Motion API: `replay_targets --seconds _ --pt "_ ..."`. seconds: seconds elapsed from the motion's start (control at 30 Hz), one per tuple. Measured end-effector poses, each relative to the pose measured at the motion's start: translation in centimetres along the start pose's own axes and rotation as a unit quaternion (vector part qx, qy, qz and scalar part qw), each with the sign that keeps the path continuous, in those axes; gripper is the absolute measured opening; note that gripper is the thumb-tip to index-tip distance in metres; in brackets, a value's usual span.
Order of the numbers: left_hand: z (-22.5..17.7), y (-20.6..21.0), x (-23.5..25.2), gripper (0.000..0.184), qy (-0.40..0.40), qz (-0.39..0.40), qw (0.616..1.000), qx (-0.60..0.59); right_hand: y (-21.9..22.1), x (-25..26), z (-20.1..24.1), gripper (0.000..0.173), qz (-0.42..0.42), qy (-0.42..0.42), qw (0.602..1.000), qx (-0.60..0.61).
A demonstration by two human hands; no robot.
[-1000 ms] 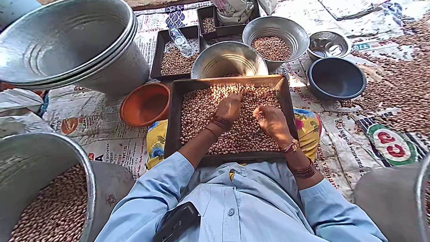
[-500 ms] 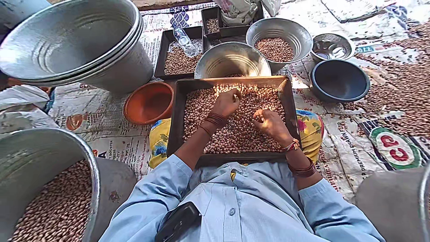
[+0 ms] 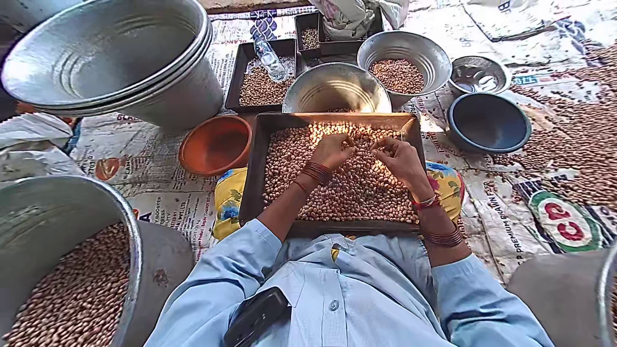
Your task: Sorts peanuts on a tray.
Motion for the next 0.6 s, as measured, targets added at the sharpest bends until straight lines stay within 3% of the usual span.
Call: replay_targets --seconds 0.07,0.13,0.2,0.27,0.4,0.5,0.6 --pt "1.9 -4.0 0.6 0.017 -0.022 -0.045 0.987 -0.152 0.5 0.5 2.3 0.010 -0.002 -0.040 0.998 -0.041" --pt "3.8 -7.0 0.1 0.019 -0.005 -0.087 0.948 -0.306 1.5 0.9 4.1 0.011 0.008 -0.077 0.993 -0.085" --pt "4.8 -8.2 -1.4 0.028 -0.016 -0.093 0.934 -0.344 3.0 1.3 5.5 0.012 0.018 -0.117 0.984 -0.134" --pt "4.6 -7.4 -3.4 0.029 -0.033 -0.057 0.960 -0.273 4.9 1.9 6.2 0.015 0.028 -0.145 0.975 -0.165" --pt "2.5 -3.8 -5.7 0.013 -0.038 -0.004 0.998 -0.050 6.9 2.4 6.5 0.017 -0.009 -0.178 0.962 -0.208" --pt "1.7 -1.4 -6.0 0.017 -0.020 0.024 0.993 0.115 6.8 0.9 5.7 0.016 -0.021 -0.197 0.959 -0.201" --pt "1.9 0.3 -6.2 0.024 -0.035 0.043 0.978 0.203 7.1 1.0 5.0 0.020 -0.020 -0.182 0.962 -0.200"
Point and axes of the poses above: each hand's wrist, its own x-axis towards the middle knuckle, its own y-axis out of the palm, z = x × y, the point moved 10 cm from there along x, towards the middle knuckle, and after that the axes turned 9 degrees about -x, right-handed, at the moved point
